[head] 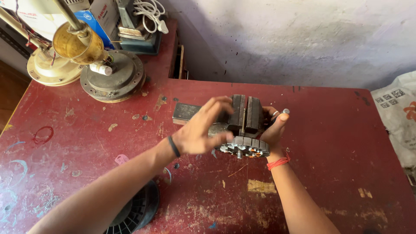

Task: The person winds copper wire into the slots of a motor armature held in a bench vise. They repeatedly insert and adjust the wire by hand, occasionally rotating the armature to access different slots.

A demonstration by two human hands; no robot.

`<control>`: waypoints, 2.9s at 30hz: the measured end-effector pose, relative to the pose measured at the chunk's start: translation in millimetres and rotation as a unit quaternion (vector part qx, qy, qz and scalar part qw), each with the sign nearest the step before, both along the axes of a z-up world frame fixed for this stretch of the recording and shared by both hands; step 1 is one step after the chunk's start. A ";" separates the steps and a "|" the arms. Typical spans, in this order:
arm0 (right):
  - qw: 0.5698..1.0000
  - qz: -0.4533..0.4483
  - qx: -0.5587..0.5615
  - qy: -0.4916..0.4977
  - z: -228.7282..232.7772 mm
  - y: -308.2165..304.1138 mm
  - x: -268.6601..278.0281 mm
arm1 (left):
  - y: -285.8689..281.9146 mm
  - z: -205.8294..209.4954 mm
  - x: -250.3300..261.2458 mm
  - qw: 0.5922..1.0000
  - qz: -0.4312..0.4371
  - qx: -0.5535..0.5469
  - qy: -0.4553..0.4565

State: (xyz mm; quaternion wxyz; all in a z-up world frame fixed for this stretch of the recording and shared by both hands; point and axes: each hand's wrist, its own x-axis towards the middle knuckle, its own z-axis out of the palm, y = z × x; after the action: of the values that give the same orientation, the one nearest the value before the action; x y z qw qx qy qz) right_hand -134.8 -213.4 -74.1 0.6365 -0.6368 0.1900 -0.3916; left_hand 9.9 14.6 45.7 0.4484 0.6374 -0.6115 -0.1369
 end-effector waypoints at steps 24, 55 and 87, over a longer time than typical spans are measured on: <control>0.999 -0.005 -0.034 0.016 16.2 8.0 -3.5 | -0.8 16.1 -17.2 0.981 -0.049 -0.130 -0.138; 0.998 -0.011 -0.064 0.019 19.7 6.5 -3.2 | -17.6 -4.8 -45.3 0.993 -0.020 -0.099 -0.057; 0.995 0.067 -0.052 0.052 76.3 2.4 -5.0 | -5.5 1.0 -21.9 0.988 0.127 -0.085 -0.025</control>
State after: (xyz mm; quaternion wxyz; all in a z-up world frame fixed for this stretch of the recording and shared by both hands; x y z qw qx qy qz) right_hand -139.8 -211.1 2.2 0.6162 -0.6999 0.1593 -0.3240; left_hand -12.0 9.1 46.7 0.4988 0.6728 -0.5464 -0.0104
